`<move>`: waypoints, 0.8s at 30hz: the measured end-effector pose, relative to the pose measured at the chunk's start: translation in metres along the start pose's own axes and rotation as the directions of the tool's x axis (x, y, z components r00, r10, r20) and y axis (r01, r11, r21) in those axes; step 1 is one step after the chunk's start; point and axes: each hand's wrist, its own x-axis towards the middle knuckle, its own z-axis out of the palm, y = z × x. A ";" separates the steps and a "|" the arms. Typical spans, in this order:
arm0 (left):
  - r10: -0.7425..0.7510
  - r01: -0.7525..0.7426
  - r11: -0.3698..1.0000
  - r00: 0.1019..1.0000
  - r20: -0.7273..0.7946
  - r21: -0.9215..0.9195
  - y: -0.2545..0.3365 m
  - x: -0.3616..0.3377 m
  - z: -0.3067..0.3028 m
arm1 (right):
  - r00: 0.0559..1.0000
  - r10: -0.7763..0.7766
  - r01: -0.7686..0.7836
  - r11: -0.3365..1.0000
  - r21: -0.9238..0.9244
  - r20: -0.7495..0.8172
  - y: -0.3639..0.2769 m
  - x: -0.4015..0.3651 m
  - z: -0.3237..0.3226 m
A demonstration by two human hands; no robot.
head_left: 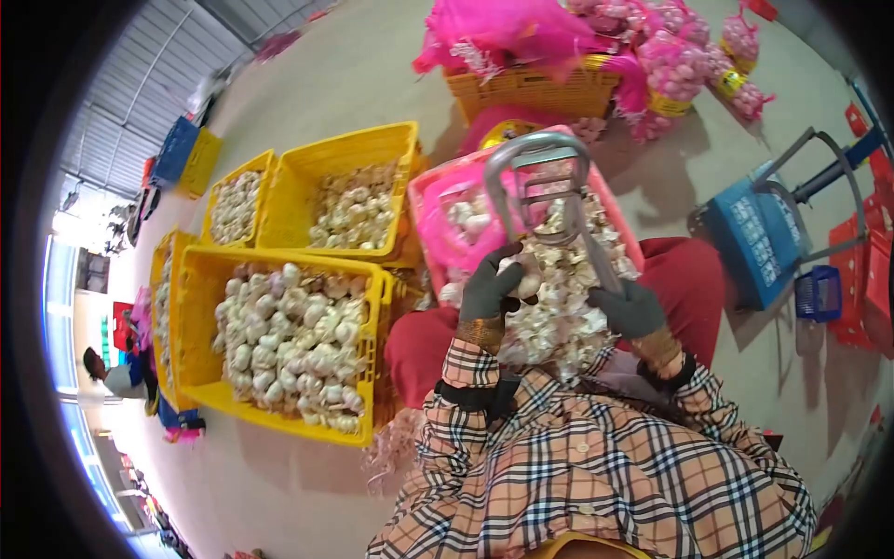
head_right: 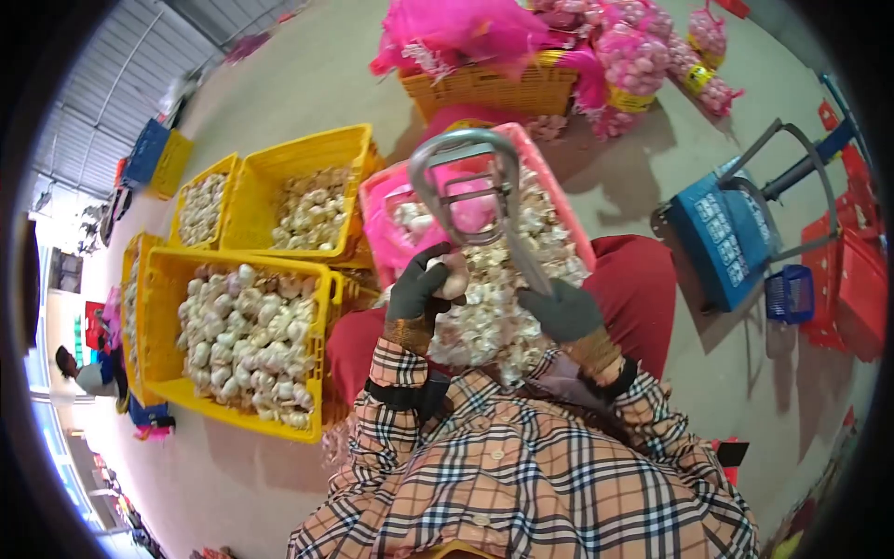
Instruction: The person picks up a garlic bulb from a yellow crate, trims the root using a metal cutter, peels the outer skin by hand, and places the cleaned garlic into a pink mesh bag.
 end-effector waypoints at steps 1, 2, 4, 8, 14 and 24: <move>-0.009 0.009 1.000 1.000 0.017 -0.011 -0.008 0.006 0.007 | 1.000 -0.017 0.018 0.985 0.172 -0.008 -0.003 -0.012 -0.001; 0.107 -0.108 0.994 0.993 0.044 0.034 -0.016 0.010 0.014 | 1.000 -0.003 0.007 0.985 0.170 -0.023 -0.005 -0.018 -0.004; 0.215 -0.222 0.972 0.972 0.093 0.071 -0.020 0.013 0.025 | 0.988 0.082 -0.117 0.953 0.280 0.134 -0.013 -0.027 -0.011; 0.238 -0.254 0.961 0.961 0.140 0.110 -0.009 0.013 0.041 | 0.995 0.080 -0.082 0.996 0.025 0.060 -0.018 -0.029 -0.014; 0.148 -0.156 0.987 0.977 0.151 0.046 -0.005 0.006 0.037 | 0.989 0.117 -0.117 0.993 -0.007 0.093 -0.027 -0.030 -0.020; 0.090 -0.095 0.993 0.994 0.064 0.072 -0.005 0.006 0.039 | 0.937 0.257 -0.292 0.947 0.131 0.237 -0.047 -0.048 -0.039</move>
